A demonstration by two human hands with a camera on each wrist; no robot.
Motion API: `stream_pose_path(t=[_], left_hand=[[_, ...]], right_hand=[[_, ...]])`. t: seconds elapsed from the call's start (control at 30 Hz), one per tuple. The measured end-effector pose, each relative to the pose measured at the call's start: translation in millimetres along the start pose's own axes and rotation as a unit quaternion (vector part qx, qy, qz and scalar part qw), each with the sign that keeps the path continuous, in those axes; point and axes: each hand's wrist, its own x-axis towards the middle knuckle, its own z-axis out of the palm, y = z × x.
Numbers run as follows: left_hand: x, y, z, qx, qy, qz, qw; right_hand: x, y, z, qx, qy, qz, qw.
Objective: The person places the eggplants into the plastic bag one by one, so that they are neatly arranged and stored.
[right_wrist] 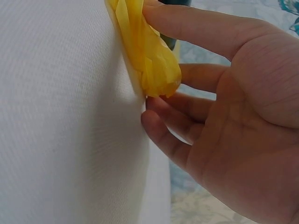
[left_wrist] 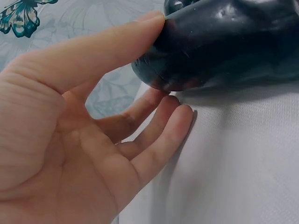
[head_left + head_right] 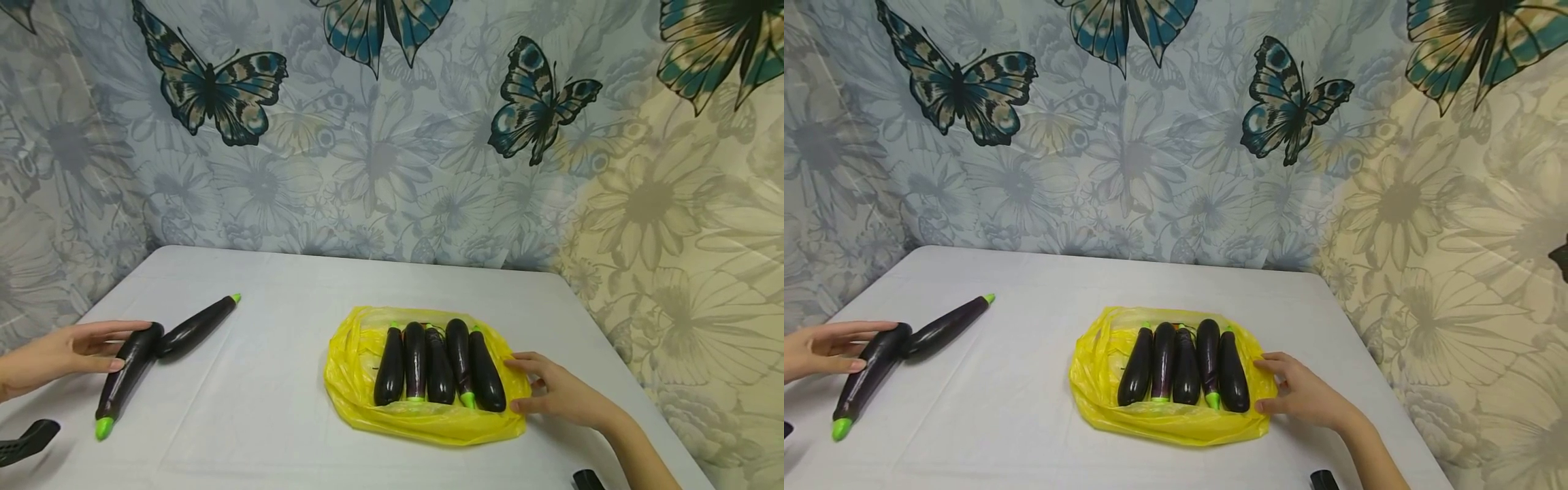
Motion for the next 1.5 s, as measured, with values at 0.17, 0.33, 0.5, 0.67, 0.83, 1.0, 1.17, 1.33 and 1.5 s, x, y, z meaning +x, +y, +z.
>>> stream_pose_path(t=[0.17,0.33,0.5,0.67,0.83,1.0,1.17,1.33,1.5], left_hand=[[-3.3,0.2,2.5,-0.020,0.018,-0.006,0.9996],[-5.6,0.1,5.6,-0.063,0.021,0.019,0.9976],[-6.5,0.1,7.4,-0.076,0.038,0.043,0.9955],[-8.0,1.4,4.4,-0.033,0.076,0.034,0.9960],[-9.6,5.3,2.3,0.009,0.108,0.024,0.9939],[-10.5,15.2,5.4,0.023,0.124,0.024,0.9918],[-10.9,31.9,13.2,0.027,0.131,0.019,0.9908],[-11.6,50.8,23.3,0.023,0.129,0.040,0.9906],[-10.5,63.9,34.3,-0.013,0.097,0.080,0.9919]], right_hand=[[0.5,1,0,0.005,-0.002,0.004,1.0000],[0.7,2,0,0.003,-0.003,0.009,1.0000],[0.6,1,0,0.004,-0.002,0.007,1.0000],[0.8,2,1,0.002,0.000,0.002,1.0000],[1.2,1,1,-0.001,0.001,0.004,1.0000],[0.7,0,0,0.001,0.001,0.005,1.0000],[0.9,-1,0,-0.003,0.003,0.014,0.9999],[1.2,-1,1,-0.007,0.003,0.020,0.9998],[1.3,0,1,-0.011,0.004,0.023,0.9997]])
